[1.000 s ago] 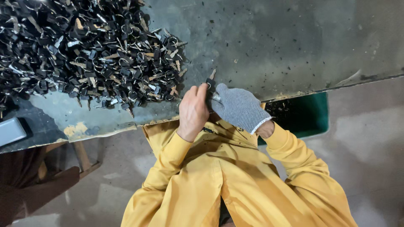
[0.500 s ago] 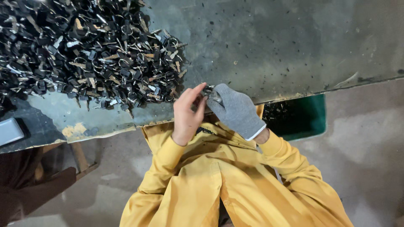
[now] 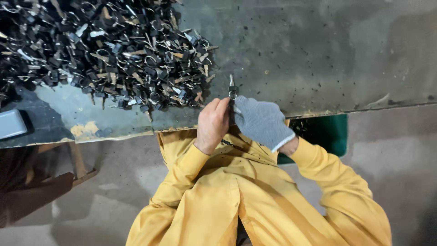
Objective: The person picks individual keys from a large pile on the workbench and threads each key onto a metal key ring, then sets the completed ring on the table beside the pile. They occasionally gather more keys from the pile and continue attaching them one at a time.
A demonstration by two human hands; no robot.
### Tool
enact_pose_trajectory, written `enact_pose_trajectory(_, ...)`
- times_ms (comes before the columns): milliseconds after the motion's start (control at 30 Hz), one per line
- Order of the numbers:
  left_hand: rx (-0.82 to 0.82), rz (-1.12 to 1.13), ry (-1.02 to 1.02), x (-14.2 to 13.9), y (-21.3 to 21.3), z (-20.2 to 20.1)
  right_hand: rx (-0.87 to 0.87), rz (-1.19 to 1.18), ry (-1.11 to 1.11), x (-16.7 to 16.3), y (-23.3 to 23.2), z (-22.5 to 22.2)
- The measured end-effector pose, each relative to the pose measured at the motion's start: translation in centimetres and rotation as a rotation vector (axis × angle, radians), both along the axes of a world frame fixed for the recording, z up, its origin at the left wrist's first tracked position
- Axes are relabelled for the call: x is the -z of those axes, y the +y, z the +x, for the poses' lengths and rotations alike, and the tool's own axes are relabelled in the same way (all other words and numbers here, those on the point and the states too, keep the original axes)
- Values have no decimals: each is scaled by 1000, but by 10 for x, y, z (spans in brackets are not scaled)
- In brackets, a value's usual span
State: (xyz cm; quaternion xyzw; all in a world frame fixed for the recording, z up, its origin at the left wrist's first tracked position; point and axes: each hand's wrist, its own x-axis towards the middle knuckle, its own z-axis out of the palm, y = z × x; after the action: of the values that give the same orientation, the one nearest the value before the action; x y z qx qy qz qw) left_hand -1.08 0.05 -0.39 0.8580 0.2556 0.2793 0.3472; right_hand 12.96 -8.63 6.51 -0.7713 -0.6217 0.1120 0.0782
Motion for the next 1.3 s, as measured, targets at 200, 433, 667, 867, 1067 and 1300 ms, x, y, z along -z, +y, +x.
enact_pose_trajectory(200,-9,-45,39,2,-4,1,-83,68,27,3,-6,3)
enact_pose_trajectory(433,69,-41,-43,-5,-1,2,124,-222,71,-5,2,11)
enact_pose_trajectory(667,-266,129,118,-21,34,-15,330,97,112,-19,1,11)
enact_pose_trajectory(867,-215,-4,33,-33,51,-20,342,119,209,-11,23,13)
enact_pose_trajectory(1067,-178,-18,-42,-48,40,-24,315,318,310,-15,22,18)
enact_pose_trajectory(1300,3,-426,-195,-30,36,1,183,73,466,-1,40,31)
